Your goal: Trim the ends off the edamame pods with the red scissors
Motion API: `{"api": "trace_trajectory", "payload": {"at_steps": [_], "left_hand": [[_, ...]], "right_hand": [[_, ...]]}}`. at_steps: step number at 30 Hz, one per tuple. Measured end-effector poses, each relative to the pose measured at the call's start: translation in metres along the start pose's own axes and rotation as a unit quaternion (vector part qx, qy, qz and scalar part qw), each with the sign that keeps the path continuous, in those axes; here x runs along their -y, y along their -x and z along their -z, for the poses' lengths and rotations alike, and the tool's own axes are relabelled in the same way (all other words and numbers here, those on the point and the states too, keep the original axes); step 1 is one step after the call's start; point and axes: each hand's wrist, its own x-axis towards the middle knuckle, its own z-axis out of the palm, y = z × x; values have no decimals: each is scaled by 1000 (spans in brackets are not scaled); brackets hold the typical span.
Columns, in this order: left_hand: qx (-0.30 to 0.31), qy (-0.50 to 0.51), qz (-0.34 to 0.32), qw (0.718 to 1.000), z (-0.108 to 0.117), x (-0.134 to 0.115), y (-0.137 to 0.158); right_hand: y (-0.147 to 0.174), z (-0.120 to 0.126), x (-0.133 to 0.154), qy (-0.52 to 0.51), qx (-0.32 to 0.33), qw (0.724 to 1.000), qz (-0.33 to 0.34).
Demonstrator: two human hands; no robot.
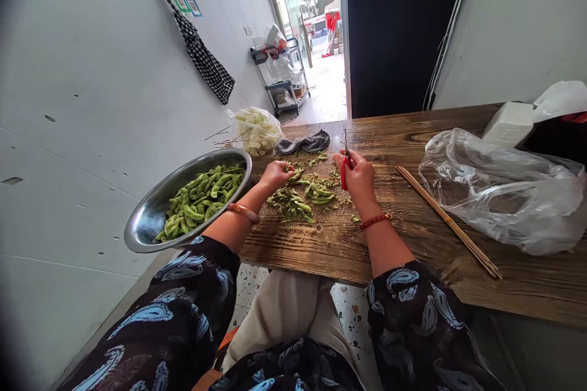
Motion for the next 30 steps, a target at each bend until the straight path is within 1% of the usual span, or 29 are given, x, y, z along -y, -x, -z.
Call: {"api": "trace_trajectory", "payload": {"at_steps": [3, 6, 11, 15, 20, 22, 25, 27, 30], "left_hand": [[16, -28, 11, 999, -9, -6, -6], [18, -53, 19, 998, -16, -13, -11], [21, -54, 26, 998, -16, -13, -14], [11, -13, 22, 1000, -8, -3, -10], [-4, 85, 5, 996, 0, 0, 0], [1, 119, -2, 993, 2, -3, 4], [25, 160, -19, 987, 4, -7, 8], [41, 128, -46, 990, 3, -9, 8], [49, 31, -84, 995, -2, -12, 7]], "right_hand": [[0, 0, 2, 4, -16, 1000, -13], [1, 0, 3, 9, -16, 1000, -17], [2, 1, 3, 12, -14, 1000, -14], [1, 0, 1, 17, -18, 1000, -16], [0, -1, -1, 22, -17, 1000, -15], [0, -1, -1, 19, -16, 1000, -17], [1, -1, -2, 6, -12, 1000, -26], [0, -1, -2, -2, -10, 999, -34], [0, -1, -2, -3, -10, 999, -37]]}}
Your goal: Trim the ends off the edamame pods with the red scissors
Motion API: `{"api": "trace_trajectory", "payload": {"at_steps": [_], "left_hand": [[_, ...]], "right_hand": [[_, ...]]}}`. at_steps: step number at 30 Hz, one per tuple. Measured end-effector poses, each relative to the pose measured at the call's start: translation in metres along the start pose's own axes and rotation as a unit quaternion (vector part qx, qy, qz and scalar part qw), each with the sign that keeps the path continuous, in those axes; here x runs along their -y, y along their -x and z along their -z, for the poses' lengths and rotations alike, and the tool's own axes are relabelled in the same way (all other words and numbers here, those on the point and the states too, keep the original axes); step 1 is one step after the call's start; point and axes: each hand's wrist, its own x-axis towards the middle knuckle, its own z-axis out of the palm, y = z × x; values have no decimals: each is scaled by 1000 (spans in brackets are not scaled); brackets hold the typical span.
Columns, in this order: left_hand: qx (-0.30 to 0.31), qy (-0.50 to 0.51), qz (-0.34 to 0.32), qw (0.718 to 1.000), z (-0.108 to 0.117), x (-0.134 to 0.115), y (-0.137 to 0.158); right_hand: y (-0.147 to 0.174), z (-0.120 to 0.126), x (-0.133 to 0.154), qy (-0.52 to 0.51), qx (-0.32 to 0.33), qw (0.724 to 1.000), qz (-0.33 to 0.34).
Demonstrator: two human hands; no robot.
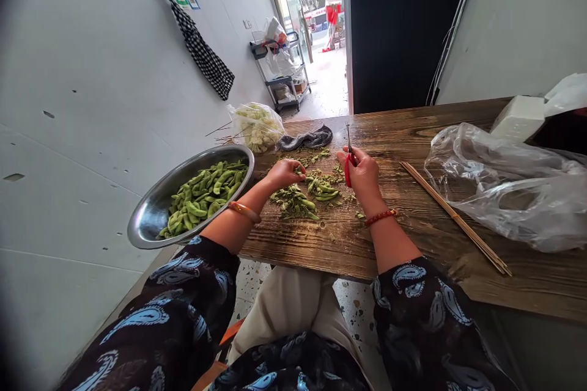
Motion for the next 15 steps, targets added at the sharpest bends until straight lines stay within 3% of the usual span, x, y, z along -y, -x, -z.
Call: {"api": "trace_trajectory", "payload": {"at_steps": [6, 11, 15], "left_hand": [[-9, -31, -3, 999, -17, -4, -6], [-39, -6, 12, 999, -10, -5, -3], [-36, 128, 30, 991, 10, -5, 19]], "right_hand": [[1, 0, 0, 9, 7, 1000, -5], [2, 0, 2, -3, 6, 1000, -13], [3, 0, 6, 0, 11, 1000, -7]]}}
